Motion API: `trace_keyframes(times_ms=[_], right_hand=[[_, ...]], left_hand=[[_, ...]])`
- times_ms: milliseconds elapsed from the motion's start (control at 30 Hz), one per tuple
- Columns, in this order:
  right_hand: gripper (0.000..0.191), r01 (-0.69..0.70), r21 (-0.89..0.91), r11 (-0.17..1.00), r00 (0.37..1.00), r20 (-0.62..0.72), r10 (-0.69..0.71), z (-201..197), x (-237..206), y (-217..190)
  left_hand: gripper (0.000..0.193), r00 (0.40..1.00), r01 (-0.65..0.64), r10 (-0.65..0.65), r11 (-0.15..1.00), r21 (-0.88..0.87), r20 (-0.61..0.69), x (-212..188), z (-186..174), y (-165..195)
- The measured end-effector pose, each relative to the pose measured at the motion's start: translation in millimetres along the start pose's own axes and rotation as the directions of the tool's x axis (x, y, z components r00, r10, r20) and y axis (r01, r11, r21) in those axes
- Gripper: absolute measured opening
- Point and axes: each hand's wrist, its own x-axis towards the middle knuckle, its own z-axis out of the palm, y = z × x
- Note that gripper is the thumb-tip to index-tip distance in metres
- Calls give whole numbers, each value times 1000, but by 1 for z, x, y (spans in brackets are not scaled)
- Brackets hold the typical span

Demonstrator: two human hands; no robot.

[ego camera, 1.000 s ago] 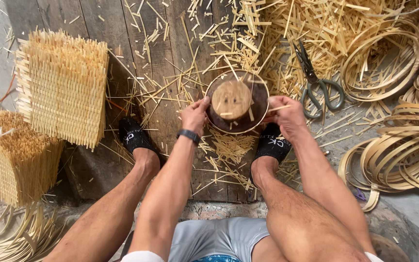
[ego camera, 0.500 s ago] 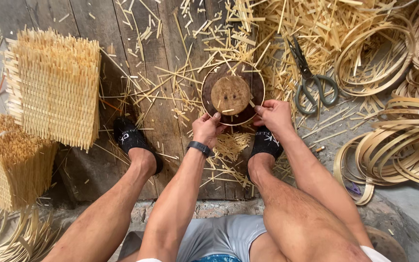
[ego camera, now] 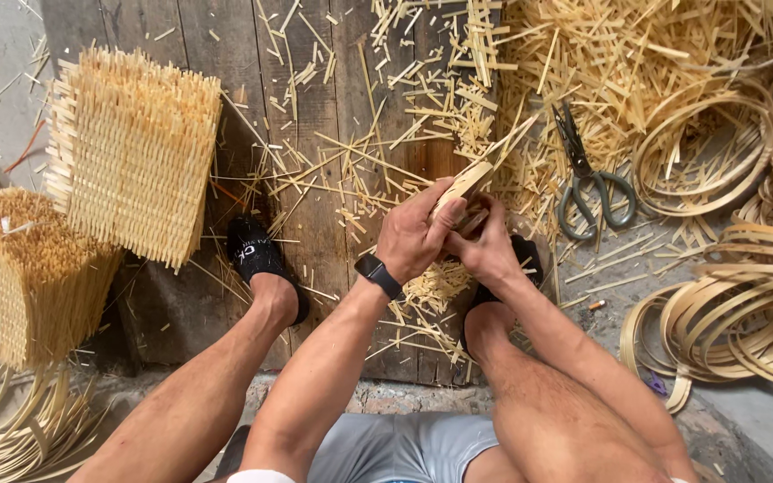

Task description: The person sits on the floor assembling a round woven bamboo sieve. They trim the edges of a square woven bamboo mat with scissors, press the mat over a round wooden mold to shape it, and bend and fit a thin bamboo rim strip around the edge, setting the finished piece aside.

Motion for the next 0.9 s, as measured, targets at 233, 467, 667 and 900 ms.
trace_keyframes(times_ms=[233, 467, 667, 900], right_hand=[[77, -56, 372, 927, 974, 222, -30, -46, -6, 21], [70, -23, 880, 474, 961, 150, -232, -94, -28, 69], [76, 104, 707, 699, 969, 85, -231, -107, -39, 75], [85, -57, 640, 766, 994, 106, -14, -104, -36, 93]], left_hand=[[58, 843, 454, -472, 881, -129, -256, 29, -33, -93], [36, 551, 268, -820, 351, -897, -156, 24, -106, -175], [28, 459, 727, -888, 360, -584, 25, 5, -102, -154], [70, 804, 81, -590, 232, -969, -74, 130, -101, -115]])
